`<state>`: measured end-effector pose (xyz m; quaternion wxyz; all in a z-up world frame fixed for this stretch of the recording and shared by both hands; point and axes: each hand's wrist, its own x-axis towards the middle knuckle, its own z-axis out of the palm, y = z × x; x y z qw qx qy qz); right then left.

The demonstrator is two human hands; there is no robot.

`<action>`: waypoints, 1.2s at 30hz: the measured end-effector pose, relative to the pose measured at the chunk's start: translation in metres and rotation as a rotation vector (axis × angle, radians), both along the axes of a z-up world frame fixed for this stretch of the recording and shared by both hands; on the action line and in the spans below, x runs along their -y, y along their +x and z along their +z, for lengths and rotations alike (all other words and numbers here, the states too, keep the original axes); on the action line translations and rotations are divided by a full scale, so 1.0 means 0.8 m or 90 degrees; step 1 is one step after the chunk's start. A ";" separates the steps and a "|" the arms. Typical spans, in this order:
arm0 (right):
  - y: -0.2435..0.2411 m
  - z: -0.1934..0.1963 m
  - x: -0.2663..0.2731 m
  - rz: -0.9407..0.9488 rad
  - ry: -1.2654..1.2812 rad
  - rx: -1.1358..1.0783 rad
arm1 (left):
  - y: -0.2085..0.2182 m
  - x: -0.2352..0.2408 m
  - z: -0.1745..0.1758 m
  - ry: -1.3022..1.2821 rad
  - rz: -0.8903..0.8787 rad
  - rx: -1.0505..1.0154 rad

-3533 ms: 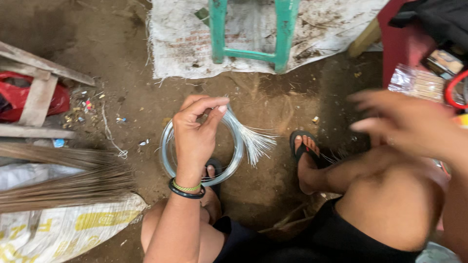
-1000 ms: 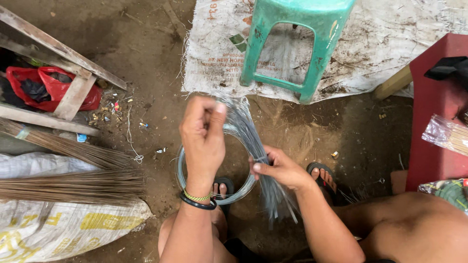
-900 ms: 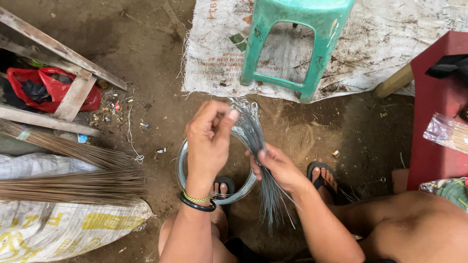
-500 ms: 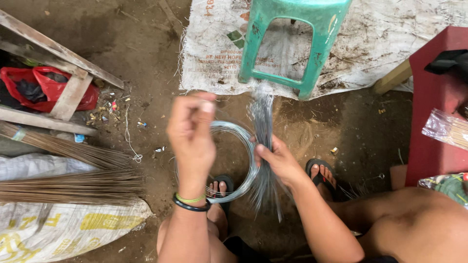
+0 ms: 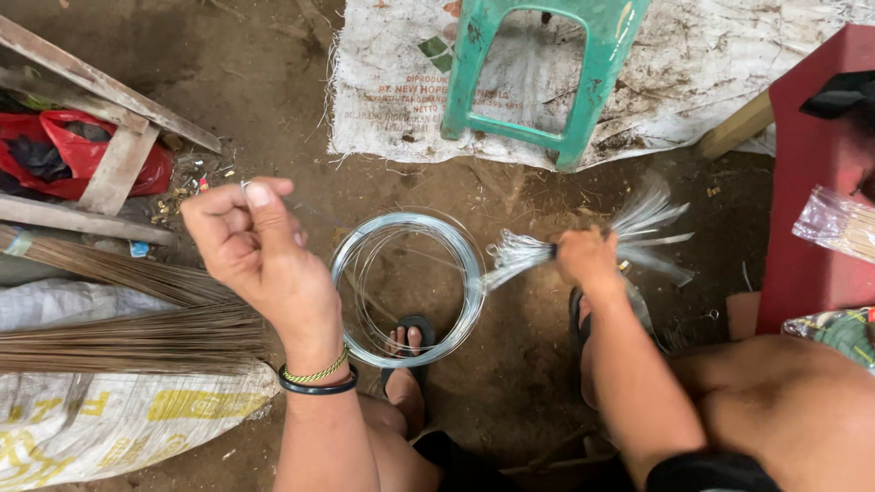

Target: The person sits on the ground and uses red-handled scissors to cut a length of thin metal wire from a coil. The person then uses pliers to bend the cut wire into a loop and secures it.

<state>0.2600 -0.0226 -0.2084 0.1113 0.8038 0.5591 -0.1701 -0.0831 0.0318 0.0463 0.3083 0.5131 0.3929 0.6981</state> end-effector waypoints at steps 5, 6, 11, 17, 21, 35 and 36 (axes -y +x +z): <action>0.044 -0.063 -0.013 0.043 -0.225 0.045 | 0.004 0.001 -0.005 -0.026 -0.042 -0.014; 0.053 -0.076 -0.005 0.022 -0.290 0.046 | 0.005 -0.001 -0.005 -0.004 -0.053 -0.036; 0.063 -0.148 0.069 0.053 -0.361 0.065 | 0.018 0.003 -0.010 -0.028 -0.125 -0.034; 0.042 -0.177 0.093 0.015 -0.416 -0.107 | 0.052 0.006 -0.023 -0.140 -0.236 0.002; 0.032 -0.118 0.033 -0.072 -0.248 -0.290 | 0.068 0.011 -0.029 -0.181 -0.301 -0.007; -0.137 0.253 -0.007 -0.002 0.111 -1.321 | 0.089 0.014 -0.028 -0.265 -0.642 0.594; -0.147 0.259 0.005 -0.091 0.090 -1.409 | 0.089 0.013 -0.030 -0.262 -0.626 0.602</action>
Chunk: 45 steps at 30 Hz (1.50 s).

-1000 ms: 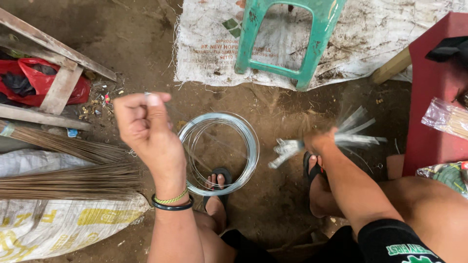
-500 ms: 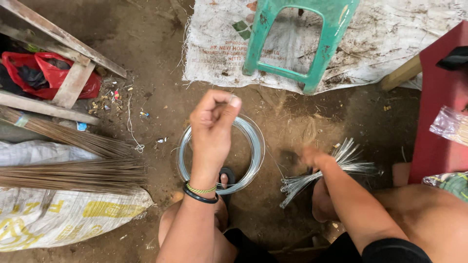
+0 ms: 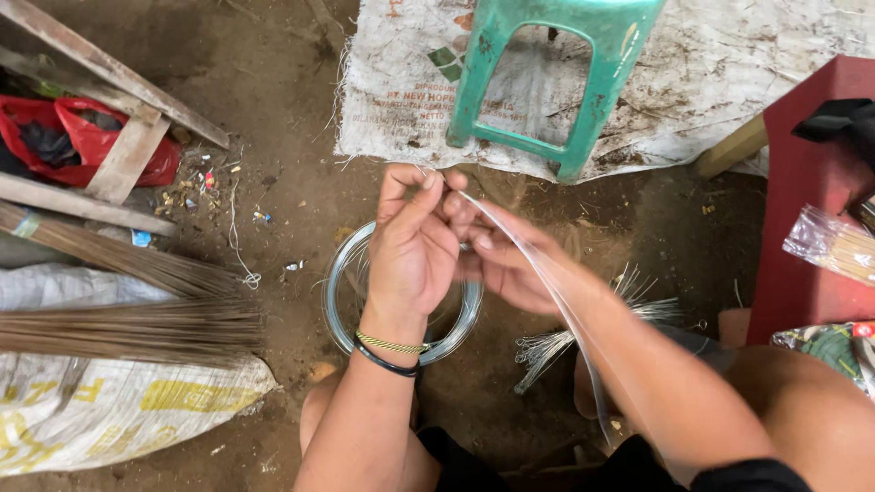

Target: The person sits on the ground and uses red-handled scissors to cut a length of thin metal wire from a coil. The person then uses pliers to bend the cut wire into a loop and secures it.

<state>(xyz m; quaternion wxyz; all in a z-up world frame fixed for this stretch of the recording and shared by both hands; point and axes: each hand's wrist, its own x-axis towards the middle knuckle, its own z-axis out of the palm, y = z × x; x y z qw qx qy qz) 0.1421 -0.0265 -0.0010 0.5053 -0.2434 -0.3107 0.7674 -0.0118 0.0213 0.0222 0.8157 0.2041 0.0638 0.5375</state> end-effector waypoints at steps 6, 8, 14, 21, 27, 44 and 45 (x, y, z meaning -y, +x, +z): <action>-0.021 0.004 0.021 -0.226 0.005 0.231 | 0.003 -0.001 -0.004 0.048 0.136 -0.071; -0.014 0.001 0.022 -0.237 0.032 0.302 | -0.006 -0.011 -0.002 0.085 0.206 -0.109; 0.008 0.034 0.037 -0.096 0.060 0.572 | -0.048 -0.036 0.010 0.181 0.501 -0.314; 0.061 0.101 0.062 -0.231 0.422 0.854 | -0.020 -0.003 0.008 0.304 0.359 -0.506; 0.087 0.107 0.072 -0.386 0.411 0.899 | 0.026 0.018 0.000 0.293 0.213 -0.512; 0.101 0.103 0.089 -0.474 0.509 1.011 | 0.067 0.036 0.001 0.303 0.138 -0.516; 0.101 0.103 0.089 -0.474 0.504 1.006 | 0.066 0.036 0.000 0.294 0.130 -0.512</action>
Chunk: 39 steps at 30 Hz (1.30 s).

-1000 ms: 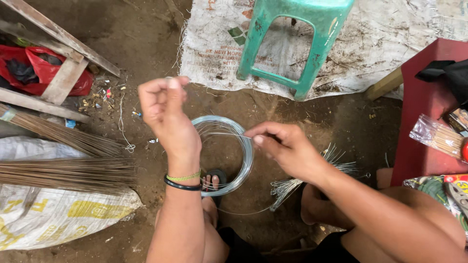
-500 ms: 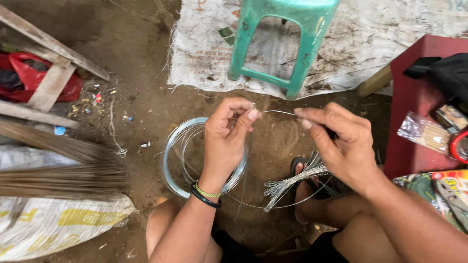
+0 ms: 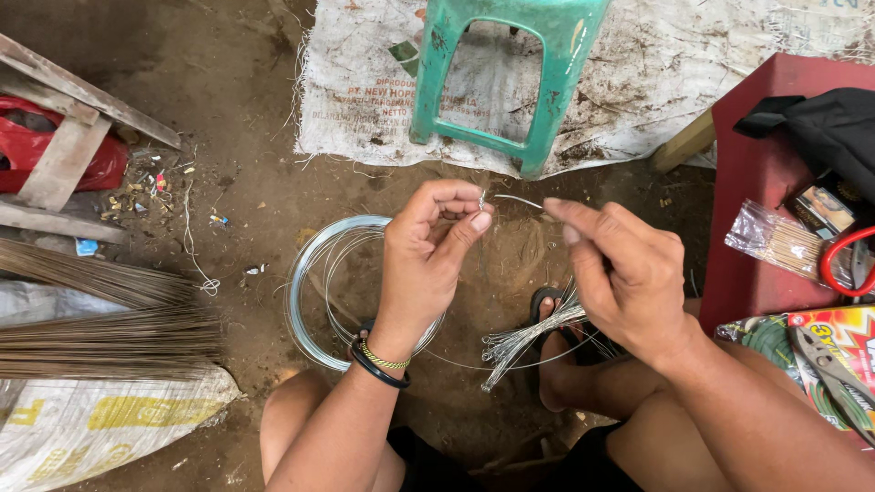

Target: The person sits on the ground and uses red-handled scissors to cut a length of thin metal wire from a coil. The person then uses pliers to bend the cut wire into a loop and secures it.

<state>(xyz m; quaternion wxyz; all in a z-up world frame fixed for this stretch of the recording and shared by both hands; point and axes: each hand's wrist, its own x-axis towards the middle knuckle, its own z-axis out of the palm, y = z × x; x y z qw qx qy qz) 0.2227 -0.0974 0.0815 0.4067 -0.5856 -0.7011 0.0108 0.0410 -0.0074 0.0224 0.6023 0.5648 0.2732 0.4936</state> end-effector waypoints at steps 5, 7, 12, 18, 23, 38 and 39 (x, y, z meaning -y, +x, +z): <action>-0.001 -0.002 -0.001 -0.018 -0.037 -0.054 | -0.004 -0.005 -0.004 -0.013 -0.003 0.011; -0.001 -0.004 0.000 -0.014 -0.045 -0.060 | -0.004 -0.007 -0.007 -0.019 -0.006 0.036; 0.000 -0.003 0.001 -0.012 -0.052 -0.067 | -0.007 -0.011 -0.011 -0.004 0.008 0.038; 0.005 -0.001 -0.001 -0.006 -0.056 -0.065 | -0.008 -0.019 -0.011 0.011 0.040 0.043; 0.012 0.000 -0.002 0.012 -0.058 -0.046 | -0.020 -0.029 -0.006 0.037 0.125 0.036; 0.023 -0.048 0.051 0.136 -0.386 0.079 | -0.062 -0.062 -0.014 -0.073 0.185 0.195; 0.023 -0.058 0.050 0.149 -0.434 0.109 | -0.060 -0.059 -0.015 -0.089 0.162 0.207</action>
